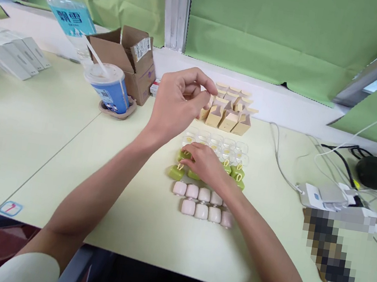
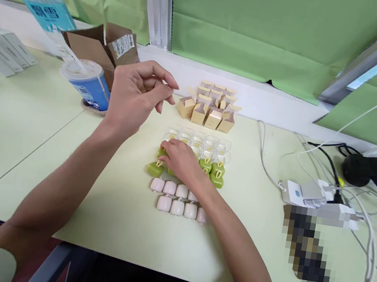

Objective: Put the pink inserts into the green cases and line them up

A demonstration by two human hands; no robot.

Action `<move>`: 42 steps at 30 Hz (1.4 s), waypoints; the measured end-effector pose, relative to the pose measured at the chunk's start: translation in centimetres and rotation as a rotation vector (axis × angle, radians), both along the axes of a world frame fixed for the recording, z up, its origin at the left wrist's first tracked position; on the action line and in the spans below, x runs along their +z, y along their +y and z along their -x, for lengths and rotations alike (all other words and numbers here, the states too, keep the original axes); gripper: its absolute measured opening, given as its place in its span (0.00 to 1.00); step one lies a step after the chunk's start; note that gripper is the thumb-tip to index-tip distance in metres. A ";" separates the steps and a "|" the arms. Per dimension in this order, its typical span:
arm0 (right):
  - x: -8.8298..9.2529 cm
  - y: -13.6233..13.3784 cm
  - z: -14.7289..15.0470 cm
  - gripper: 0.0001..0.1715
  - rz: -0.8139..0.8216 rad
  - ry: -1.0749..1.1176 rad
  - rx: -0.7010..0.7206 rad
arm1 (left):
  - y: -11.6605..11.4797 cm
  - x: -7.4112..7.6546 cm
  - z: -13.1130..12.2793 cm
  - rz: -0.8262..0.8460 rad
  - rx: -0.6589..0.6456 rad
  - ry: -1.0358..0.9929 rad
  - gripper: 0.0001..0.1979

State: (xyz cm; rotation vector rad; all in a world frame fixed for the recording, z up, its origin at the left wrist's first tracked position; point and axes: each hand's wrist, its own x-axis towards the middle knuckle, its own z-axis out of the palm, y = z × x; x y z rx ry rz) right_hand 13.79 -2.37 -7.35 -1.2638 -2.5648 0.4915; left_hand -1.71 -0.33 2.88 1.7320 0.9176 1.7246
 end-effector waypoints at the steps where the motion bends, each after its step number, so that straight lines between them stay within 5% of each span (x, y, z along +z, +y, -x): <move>1: -0.1 0.0 0.0 0.10 0.000 0.010 0.008 | 0.1 -0.1 0.0 0.000 0.000 0.008 0.10; 3: -0.4 0.1 -0.1 0.06 -0.023 0.031 0.027 | 0.1 -0.2 0.1 -0.001 -0.005 0.029 0.08; 12: 0.6 0.1 -0.2 0.18 -0.072 -0.026 -0.017 | 0.2 -0.4 0.2 -0.005 -0.012 0.076 0.07; 21: 0.6 0.1 -0.1 0.16 -0.071 -0.012 -0.123 | 0.3 -0.5 0.2 -0.006 -0.049 0.087 0.07; 34: 0.2 1.0 -0.8 0.12 -0.016 0.158 -0.103 | -0.2 0.0 -0.4 0.032 -0.007 0.062 0.15; 42: 0.2 1.0 -0.9 0.13 -0.003 0.203 -0.100 | -0.2 0.0 -0.4 0.063 -0.005 0.081 0.10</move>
